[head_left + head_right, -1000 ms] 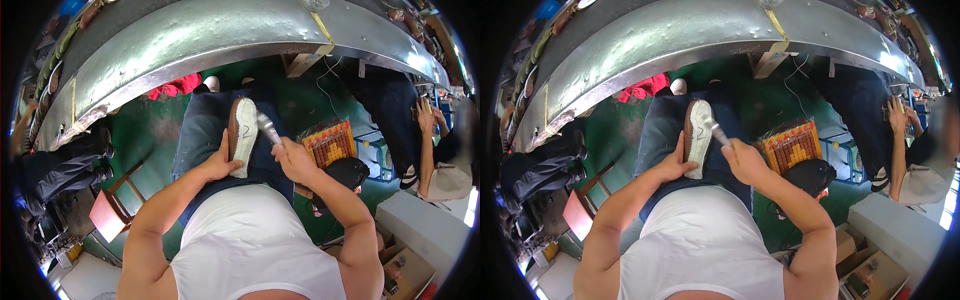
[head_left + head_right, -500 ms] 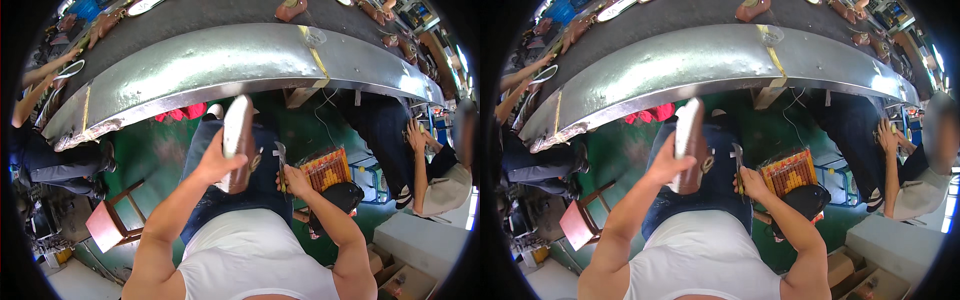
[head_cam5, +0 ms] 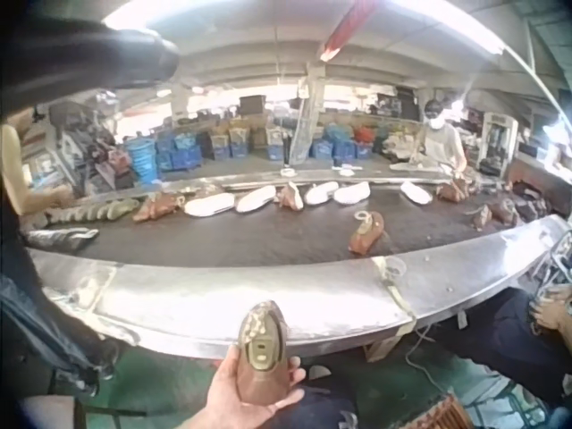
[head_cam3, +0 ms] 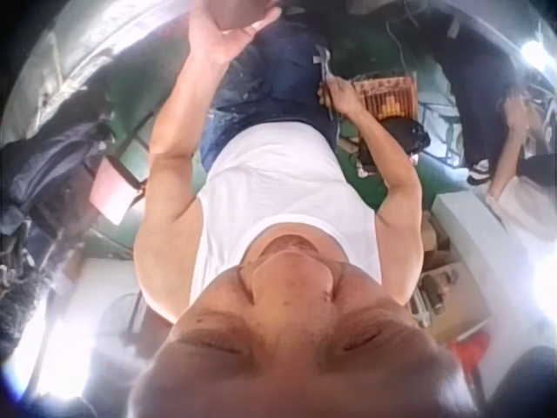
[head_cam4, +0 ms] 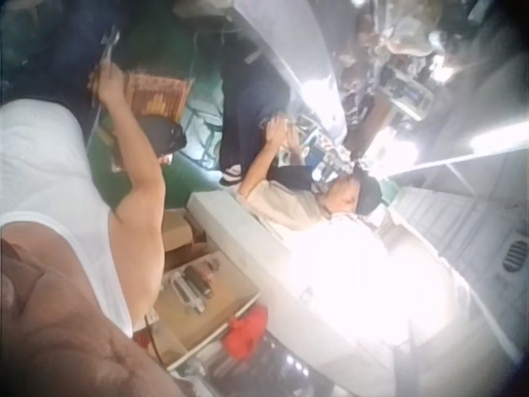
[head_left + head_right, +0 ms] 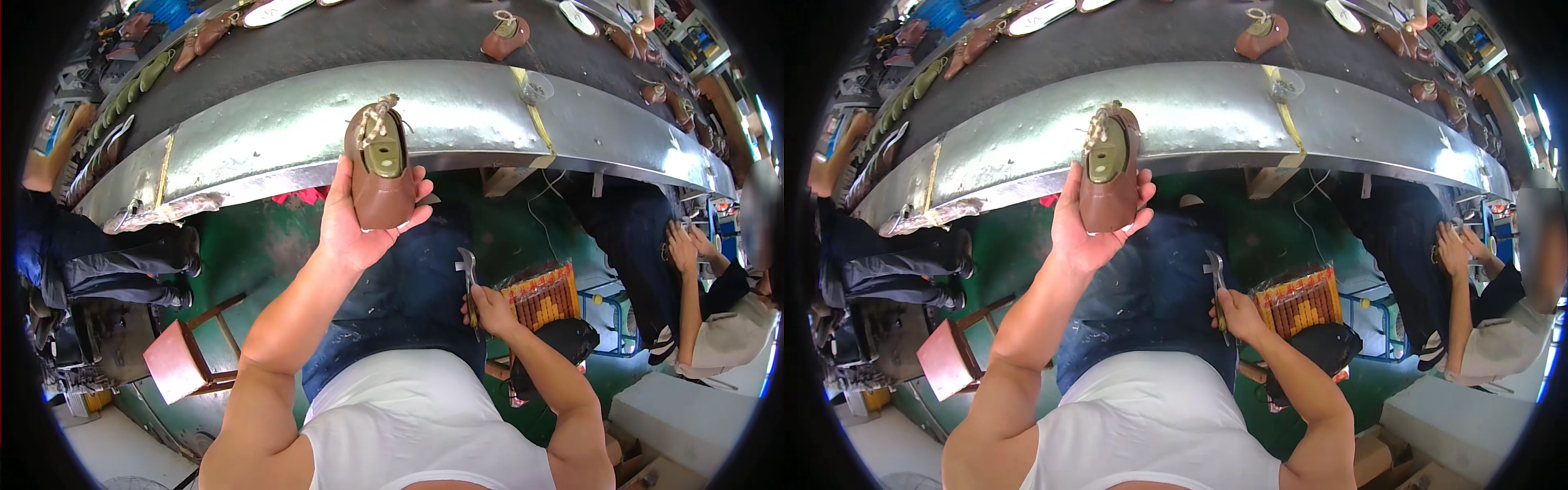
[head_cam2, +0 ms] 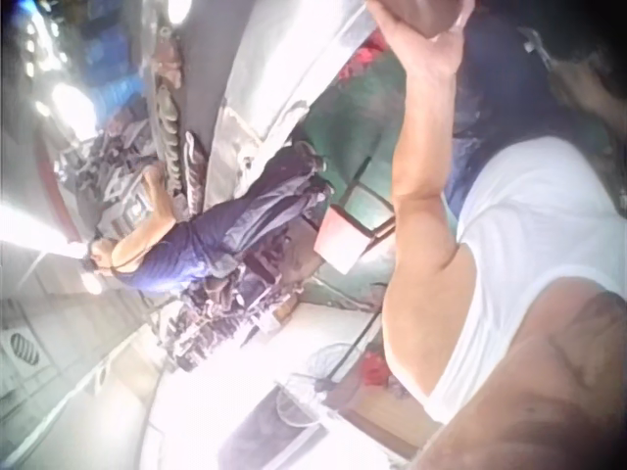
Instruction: Pulling and stretching shoe uppers over lasts using a hand tool at a manufacturing conveyor belt.
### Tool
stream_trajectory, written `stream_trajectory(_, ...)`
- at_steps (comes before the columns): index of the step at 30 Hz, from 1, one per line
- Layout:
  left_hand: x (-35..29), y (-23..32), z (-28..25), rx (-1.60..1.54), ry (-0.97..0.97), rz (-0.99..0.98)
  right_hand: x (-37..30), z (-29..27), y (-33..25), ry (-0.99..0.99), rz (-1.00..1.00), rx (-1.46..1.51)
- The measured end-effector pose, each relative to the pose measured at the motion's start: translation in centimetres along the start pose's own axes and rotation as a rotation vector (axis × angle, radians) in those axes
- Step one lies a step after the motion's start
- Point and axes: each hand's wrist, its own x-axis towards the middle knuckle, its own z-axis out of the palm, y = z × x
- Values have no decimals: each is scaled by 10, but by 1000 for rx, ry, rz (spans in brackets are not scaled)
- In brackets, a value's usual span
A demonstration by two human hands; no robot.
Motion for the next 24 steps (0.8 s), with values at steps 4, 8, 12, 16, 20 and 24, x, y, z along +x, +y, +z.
stream_trajectory(4, 10, 4, 1, 10, 39, -18, 3, -4, 5, 7, 15, 25)
stream_trajectory(8, 36, 26, -9, 82, -97, -36, 4, -2, 9, -18, 16, 50)
stream_trajectory(12, 55, 35, 18, 103, 110, -77, 2, -5, -2, 9, 23, 102)
stream_trajectory(16, 34, 21, 27, 236, 128, 92, -8, -15, -13, 9, -39, -300)
stream_trajectory(20, -7, 31, 3, 729, 125, 615, -19, -13, -43, 35, -178, -477)
stream_trajectory(24, -20, 61, 13, 1046, 313, 681, -20, -16, -86, 207, -495, -746)
